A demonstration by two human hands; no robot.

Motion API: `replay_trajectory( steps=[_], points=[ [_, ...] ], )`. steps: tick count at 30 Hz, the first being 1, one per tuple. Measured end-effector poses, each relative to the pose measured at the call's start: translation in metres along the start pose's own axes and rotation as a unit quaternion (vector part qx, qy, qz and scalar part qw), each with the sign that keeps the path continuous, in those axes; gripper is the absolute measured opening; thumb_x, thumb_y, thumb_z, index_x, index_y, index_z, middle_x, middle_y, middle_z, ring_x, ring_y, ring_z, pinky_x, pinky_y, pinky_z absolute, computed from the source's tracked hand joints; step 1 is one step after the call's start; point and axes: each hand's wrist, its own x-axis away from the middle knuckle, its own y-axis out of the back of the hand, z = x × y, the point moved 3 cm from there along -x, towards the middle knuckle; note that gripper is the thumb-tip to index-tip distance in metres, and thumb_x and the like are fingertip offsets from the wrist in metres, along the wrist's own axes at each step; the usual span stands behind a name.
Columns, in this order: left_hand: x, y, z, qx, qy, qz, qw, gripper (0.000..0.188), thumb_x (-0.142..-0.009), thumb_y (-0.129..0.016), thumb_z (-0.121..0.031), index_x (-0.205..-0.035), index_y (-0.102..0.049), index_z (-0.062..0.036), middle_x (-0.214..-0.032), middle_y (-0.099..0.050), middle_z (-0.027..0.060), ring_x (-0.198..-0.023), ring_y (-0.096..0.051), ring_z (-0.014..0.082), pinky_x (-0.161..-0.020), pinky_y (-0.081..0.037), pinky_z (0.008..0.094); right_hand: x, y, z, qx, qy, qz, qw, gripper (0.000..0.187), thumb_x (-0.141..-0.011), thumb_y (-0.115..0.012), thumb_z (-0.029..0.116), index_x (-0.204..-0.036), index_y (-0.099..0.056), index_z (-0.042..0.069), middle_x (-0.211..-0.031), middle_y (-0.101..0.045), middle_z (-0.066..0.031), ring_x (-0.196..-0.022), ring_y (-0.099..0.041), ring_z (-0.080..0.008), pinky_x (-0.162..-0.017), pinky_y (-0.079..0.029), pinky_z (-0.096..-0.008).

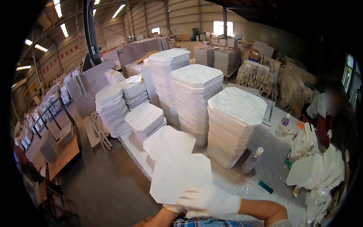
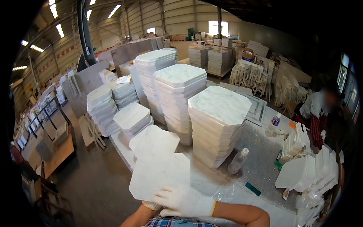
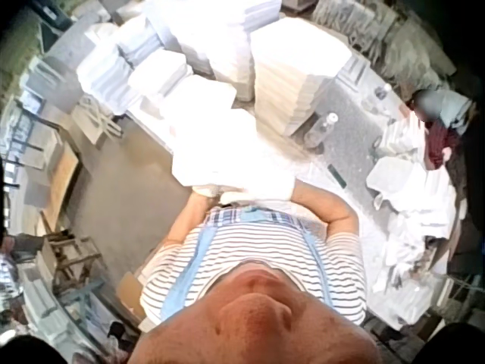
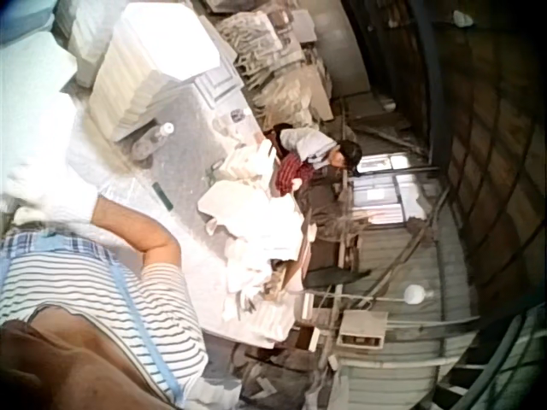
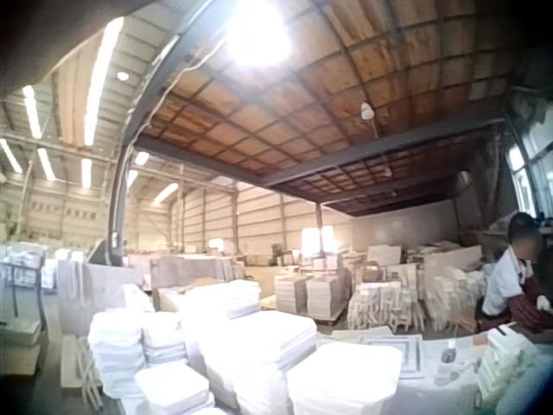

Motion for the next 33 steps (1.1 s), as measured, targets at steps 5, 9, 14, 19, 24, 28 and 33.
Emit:
replay_trajectory(
  steps=[5, 9, 14, 19, 24, 28, 33],
  points=[
    [-0.01, 0.008, 0.005, 0.04, 0.006, -0.005, 0.999, 0.059, -0.101, -0.056, -0.03, -0.151, -0.034, -0.0065, -0.147, -0.045, 0.0124, -0.133, -0.045, 0.0253, -0.107, -0.043, 0.0409, -0.054, 0.099, -0.073, 0.179, -0.071, -0.059, 0.979, 0.048, -0.084, -0.074, 0.033, -0.122, -0.065, 0.006, -0.116, -0.067, -0.0199, -0.111, -0.063, -0.0362, -0.097, -0.05, -0.0449],
    [-0.001, 0.021, 0.014, 0.062, 0.023, -0.025, 0.997, 0.059, -0.102, -0.055, -0.03, -0.151, -0.034, -0.0067, -0.148, -0.044, 0.0121, -0.134, -0.045, 0.0251, -0.107, -0.042, 0.0407, -0.107, 0.168, -0.154, 0.257, -0.173, -0.135, 0.941, 0.043, -0.091, -0.061, 0.031, -0.122, -0.065, 0.003, -0.115, -0.069, -0.0209, -0.108, -0.064, -0.0374, -0.095, -0.05, -0.0432],
    [-0.002, 0.022, 0.029, 0.094, 0.062, -0.015, 0.994, 0.059, -0.102, -0.055, -0.029, -0.152, -0.033, -0.0069, -0.149, -0.044, 0.0118, -0.135, -0.044, 0.025, -0.108, -0.041, 0.0403, -0.11, 0.224, -0.29, 0.214, -0.352, -0.111, 0.904, 0.05, -0.096, -0.046, 0.038, -0.129, -0.063, 0.005, -0.125, -0.066, -0.019, -0.118, -0.061, -0.0385, -0.102, -0.046, -0.0416],
    [0.001, 0.032, 0.038, 0.11, 0.1, -0.023, 0.989, 0.059, -0.102, -0.054, -0.029, -0.152, -0.032, -0.0071, -0.15, -0.043, 0.0115, -0.136, -0.043, 0.0249, -0.109, -0.04, 0.04, -0.131, 0.22, -0.347, 0.117, -0.415, -0.092, 0.898, 0.056, -0.097, -0.044, 0.04, -0.137, -0.058, 0.005, -0.137, -0.06, -0.0207, -0.129, -0.055, -0.036, -0.108, -0.041, -0.038],
    [0.001, 0.035, 0.042, 0.115, 0.111, -0.023, 0.987, 0.059, -0.103, -0.054, -0.029, -0.153, -0.032, -0.0073, -0.151, -0.042, 0.0111, -0.137, -0.043, 0.0247, -0.11, -0.04, 0.0396, -0.139, 0.216, -0.38, 0.078, -0.422, -0.141, 0.892, 0.062, -0.1, -0.041, 0.045, -0.142, -0.052, 0.002, -0.146, -0.054, -0.0191, -0.137, -0.048, -0.035, -0.111, -0.038, -0.0374],
    [0.0, 0.036, 0.044, 0.123, 0.118, -0.017, 0.985, 0.059, -0.103, -0.053, -0.029, -0.153, -0.031, -0.0074, -0.152, -0.041, 0.0109, -0.137, -0.042, 0.0246, -0.111, -0.039, 0.0394, -0.14, 0.222, -0.388, 0.169, -0.433, -0.129, 0.876, 0.069, -0.098, -0.036, 0.055, -0.14, -0.055, 0.003, -0.14, -0.057, -0.022, -0.133, -0.051, -0.0388, -0.11, -0.038, -0.0399],
    [0.0, 0.037, 0.045, 0.126, 0.121, -0.022, 0.984, 0.059, -0.103, -0.052, -0.028, -0.154, -0.03, -0.0076, -0.153, -0.04, 0.0105, -0.138, -0.041, 0.0245, -0.112, -0.038, 0.039, -0.153, 0.215, -0.35, 0.226, -0.464, -0.118, 0.848, 0.075, -0.095, -0.034, 0.063, -0.134, -0.06, 0.004, -0.134, -0.061, -0.0232, -0.127, -0.056, -0.0409, -0.107, -0.04, -0.0422]
  ],
)
